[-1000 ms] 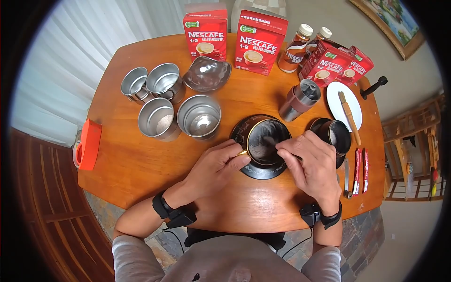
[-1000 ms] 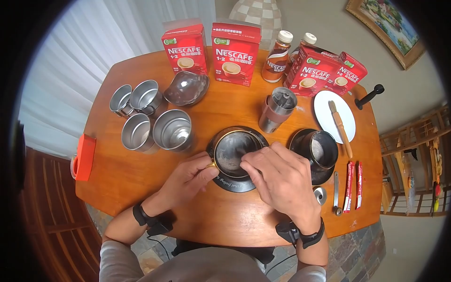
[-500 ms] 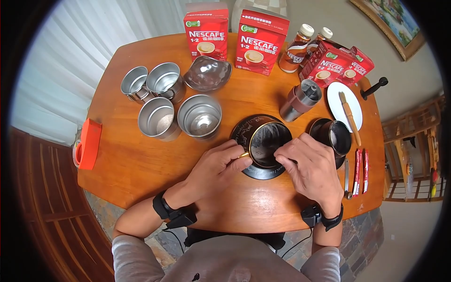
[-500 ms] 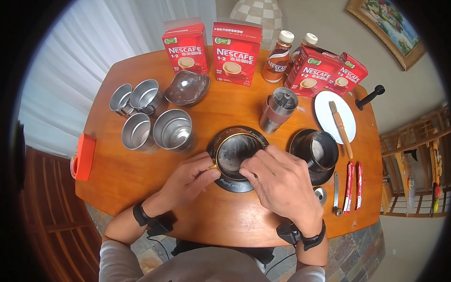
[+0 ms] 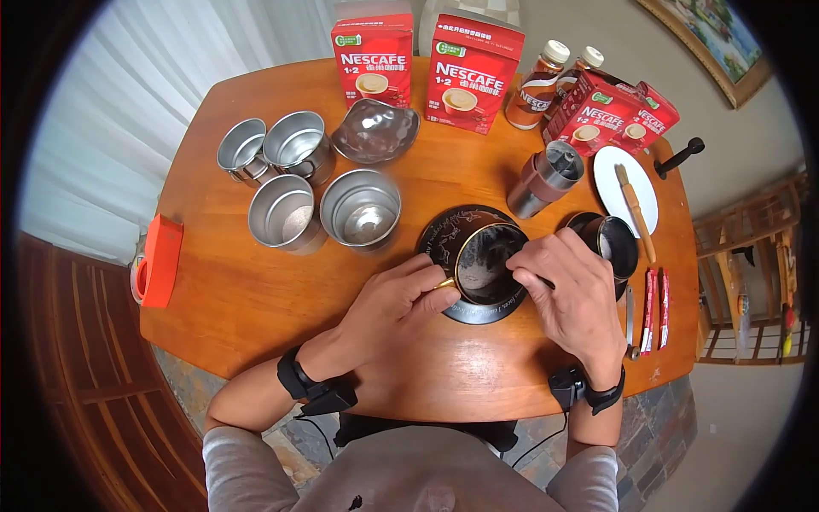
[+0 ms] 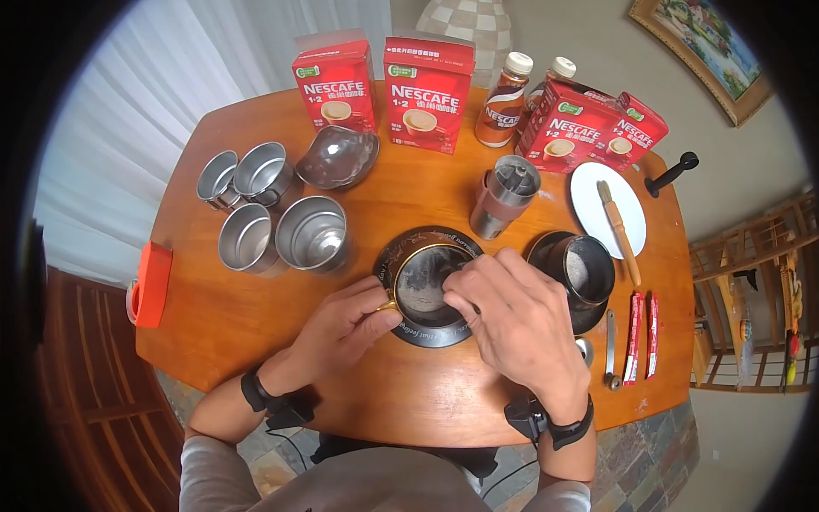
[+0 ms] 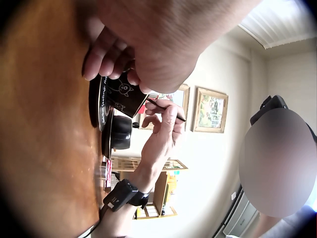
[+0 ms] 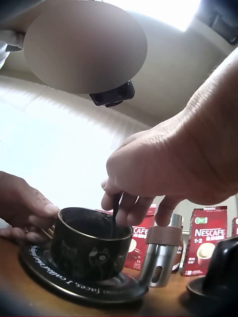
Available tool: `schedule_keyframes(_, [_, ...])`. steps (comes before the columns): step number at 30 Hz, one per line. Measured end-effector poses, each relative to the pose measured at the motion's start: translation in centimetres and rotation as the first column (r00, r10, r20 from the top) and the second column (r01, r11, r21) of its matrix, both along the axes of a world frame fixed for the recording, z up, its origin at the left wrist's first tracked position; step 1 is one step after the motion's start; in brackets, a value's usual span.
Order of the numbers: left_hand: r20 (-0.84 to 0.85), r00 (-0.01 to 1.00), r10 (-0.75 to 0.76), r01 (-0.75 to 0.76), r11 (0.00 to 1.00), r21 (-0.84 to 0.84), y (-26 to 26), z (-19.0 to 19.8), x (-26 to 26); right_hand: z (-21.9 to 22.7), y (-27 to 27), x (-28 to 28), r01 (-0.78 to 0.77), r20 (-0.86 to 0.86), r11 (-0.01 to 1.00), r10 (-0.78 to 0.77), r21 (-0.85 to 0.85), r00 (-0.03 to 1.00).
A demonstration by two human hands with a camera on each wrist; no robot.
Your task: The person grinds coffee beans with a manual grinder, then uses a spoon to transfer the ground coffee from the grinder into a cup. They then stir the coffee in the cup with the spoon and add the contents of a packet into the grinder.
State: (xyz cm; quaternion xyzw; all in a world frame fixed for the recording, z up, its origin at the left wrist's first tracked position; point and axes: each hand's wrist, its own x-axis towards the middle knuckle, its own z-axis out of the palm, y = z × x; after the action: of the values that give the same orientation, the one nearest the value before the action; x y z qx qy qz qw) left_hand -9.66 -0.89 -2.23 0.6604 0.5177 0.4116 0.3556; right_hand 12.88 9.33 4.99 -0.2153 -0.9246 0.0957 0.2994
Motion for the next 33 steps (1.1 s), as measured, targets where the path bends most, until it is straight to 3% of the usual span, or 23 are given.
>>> schedule_keyframes(6, [0.0,1.0,-0.001,0.001,1.0,0.029,0.1,0.0,0.1,-0.4,-0.4,0.1,-0.02,0.089,0.992,0.031,-0.124,0.996])
schedule_keyframes(9, [-0.008,1.0,-0.004,0.004,0.999,0.033,0.0,-0.4,0.1,-0.7,-0.2,0.3,-0.033,0.019,0.987,0.037,-0.159,0.999])
schedule_keyframes(12, [-0.039,0.999,-0.012,0.012,1.0,-0.008,-0.1,0.0,0.0,-0.6,0.0,0.0,0.011,-0.037,0.999,-0.012,-0.052,0.999])
schedule_keyframes(15, [-0.019,1.0,-0.007,0.008,1.0,0.003,0.0,-0.1,0.1,-0.4,-0.1,-0.2,0.021,0.013,0.998,-0.02,-0.055,1.0])
schedule_keyframes(21, [-0.016,1.0,-0.002,0.002,1.0,0.007,-0.1,-0.2,0.1,-0.8,-0.2,0.0,-0.003,-0.002,0.985,0.002,-0.171,1.0])
schedule_keyframes(27, [-0.03,1.0,-0.007,0.007,1.0,0.005,0.0,-0.2,0.1,-0.5,-0.1,-0.4,-0.011,0.115,1.0,0.008,0.026,0.993])
schedule_keyframes(33, [-0.048,0.999,0.0,0.001,1.0,0.014,0.0,-0.4,0.1,-0.1,-0.9,-0.6,-0.039,0.229,0.998,0.026,0.051,0.973])
